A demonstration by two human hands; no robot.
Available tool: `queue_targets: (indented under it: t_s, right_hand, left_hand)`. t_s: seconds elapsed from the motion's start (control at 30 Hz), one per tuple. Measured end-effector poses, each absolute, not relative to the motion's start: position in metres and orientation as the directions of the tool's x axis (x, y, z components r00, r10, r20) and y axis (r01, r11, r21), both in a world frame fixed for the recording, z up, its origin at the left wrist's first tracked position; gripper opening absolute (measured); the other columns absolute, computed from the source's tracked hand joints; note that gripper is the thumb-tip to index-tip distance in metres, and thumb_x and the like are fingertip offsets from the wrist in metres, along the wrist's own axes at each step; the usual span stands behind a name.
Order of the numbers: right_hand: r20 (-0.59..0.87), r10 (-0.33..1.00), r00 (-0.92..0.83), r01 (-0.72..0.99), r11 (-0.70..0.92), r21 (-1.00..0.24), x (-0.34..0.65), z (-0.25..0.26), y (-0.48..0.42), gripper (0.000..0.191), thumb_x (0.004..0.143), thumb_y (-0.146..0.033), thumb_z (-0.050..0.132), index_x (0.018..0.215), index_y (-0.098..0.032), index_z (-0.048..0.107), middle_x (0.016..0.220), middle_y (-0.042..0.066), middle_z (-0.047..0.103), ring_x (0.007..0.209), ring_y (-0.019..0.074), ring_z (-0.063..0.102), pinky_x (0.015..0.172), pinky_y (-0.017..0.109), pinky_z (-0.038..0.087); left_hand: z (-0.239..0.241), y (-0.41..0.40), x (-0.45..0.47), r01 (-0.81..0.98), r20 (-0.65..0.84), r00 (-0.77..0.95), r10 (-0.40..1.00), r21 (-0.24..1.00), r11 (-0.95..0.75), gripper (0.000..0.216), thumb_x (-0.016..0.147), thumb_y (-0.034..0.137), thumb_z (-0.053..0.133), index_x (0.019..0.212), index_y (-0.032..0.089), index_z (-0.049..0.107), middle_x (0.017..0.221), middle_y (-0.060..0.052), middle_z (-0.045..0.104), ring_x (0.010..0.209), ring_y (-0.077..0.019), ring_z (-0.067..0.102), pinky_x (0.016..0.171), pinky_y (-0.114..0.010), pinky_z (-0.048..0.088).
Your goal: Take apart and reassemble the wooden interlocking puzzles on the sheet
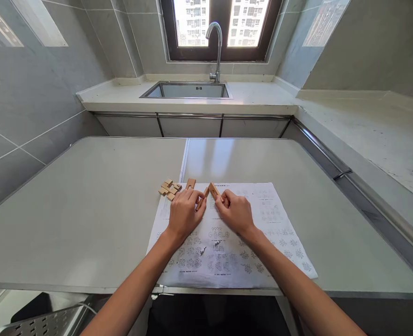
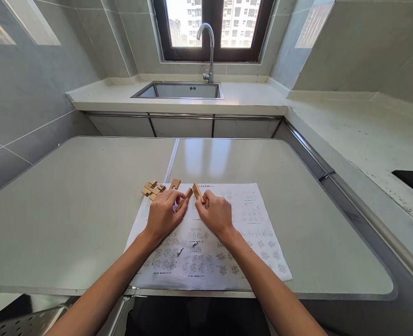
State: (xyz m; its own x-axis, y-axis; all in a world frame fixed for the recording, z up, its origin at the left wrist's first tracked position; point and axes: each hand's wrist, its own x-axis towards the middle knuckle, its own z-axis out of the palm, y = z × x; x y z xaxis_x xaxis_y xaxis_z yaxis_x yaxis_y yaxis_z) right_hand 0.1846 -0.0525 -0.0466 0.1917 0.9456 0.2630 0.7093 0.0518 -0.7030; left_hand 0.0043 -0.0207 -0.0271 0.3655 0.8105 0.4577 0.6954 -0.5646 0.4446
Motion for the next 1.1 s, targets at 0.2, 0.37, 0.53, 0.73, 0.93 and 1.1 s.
queue_targets:
  t_s: [0.2, 0.37, 0.53, 0.73, 0.93, 1.1]
  right_hand:
    - [0.268, 0.957, 0.108, 0.723, 0.109, -0.682, 0.182, -0.046, -0.054, 0.032, 0.097, -0.038, 0.057, 0.071, -0.024, 0.044, 0.055, -0.003, 0.051, 0.050, 0.0151, 0.041, 0.059, 0.029, 0.024]
    - [0.271, 0.962, 0.038, 0.731, 0.158, -0.663, 0.182, -0.046, -0.055, 0.032, 0.098, -0.039, 0.058, 0.073, -0.024, 0.044, 0.055, -0.003, 0.053, 0.051, 0.0152, 0.041, 0.061, 0.030, 0.023]
    - [0.279, 0.959, -0.051, 0.754, 0.220, -0.619, 0.181, -0.048, -0.055, 0.032, 0.098, -0.038, 0.057, 0.073, -0.024, 0.045, 0.057, -0.002, 0.055, 0.051, 0.0147, 0.044, 0.061, 0.030, 0.021]
    - [0.293, 0.951, -0.095, 0.798, 0.249, -0.549, 0.177, -0.050, -0.054, 0.030, 0.100, -0.038, 0.058, 0.074, -0.022, 0.053, 0.058, -0.001, 0.060, 0.052, 0.0143, 0.049, 0.060, 0.029, 0.020]
    - [0.288, 0.956, -0.049, 0.891, 0.172, -0.419, 0.176, -0.048, -0.051, 0.032, 0.105, -0.036, 0.051, 0.080, -0.019, 0.063, 0.065, 0.002, 0.069, 0.054, 0.0139, 0.056, 0.058, 0.029, 0.019]
    - [0.242, 0.970, -0.019, 0.915, 0.115, -0.387, 0.178, -0.043, -0.050, 0.039, 0.109, -0.038, 0.045, 0.085, -0.018, 0.068, 0.074, 0.006, 0.074, 0.063, 0.0168, 0.064, 0.058, 0.031, 0.020]
  left_hand:
    - [-0.031, -0.018, 0.003, 0.732, 0.462, 0.317, 0.828, 0.437, -0.523, 0.006, 0.095, 0.027, 0.064, 0.093, 0.023, 0.067, 0.070, -0.003, 0.063, 0.077, -0.0257, 0.059, 0.086, -0.037, 0.040]
    - [-0.032, -0.016, 0.001, 0.742, 0.470, 0.282, 0.837, 0.447, -0.500, 0.006, 0.094, 0.028, 0.066, 0.094, 0.022, 0.066, 0.069, -0.002, 0.063, 0.078, -0.0262, 0.059, 0.089, -0.038, 0.038]
    - [-0.031, -0.014, -0.001, 0.769, 0.455, 0.297, 0.839, 0.406, -0.493, 0.007, 0.095, 0.029, 0.064, 0.092, 0.022, 0.065, 0.068, -0.002, 0.063, 0.077, -0.0258, 0.057, 0.090, -0.040, 0.038]
    - [-0.029, -0.011, -0.003, 0.793, 0.458, 0.342, 0.820, 0.327, -0.514, 0.016, 0.097, 0.030, 0.061, 0.084, 0.022, 0.065, 0.074, -0.004, 0.070, 0.081, -0.0255, 0.059, 0.088, -0.040, 0.039]
    - [-0.026, -0.006, -0.011, 0.793, 0.471, 0.396, 0.788, 0.256, -0.552, 0.017, 0.098, 0.029, 0.059, 0.086, 0.021, 0.069, 0.081, -0.004, 0.075, 0.085, -0.0248, 0.062, 0.088, -0.040, 0.043]
    - [-0.025, -0.002, -0.017, 0.757, 0.549, 0.377, 0.746, 0.282, -0.590, 0.017, 0.098, 0.032, 0.060, 0.090, 0.020, 0.070, 0.077, -0.003, 0.073, 0.082, -0.0228, 0.063, 0.090, -0.039, 0.046]
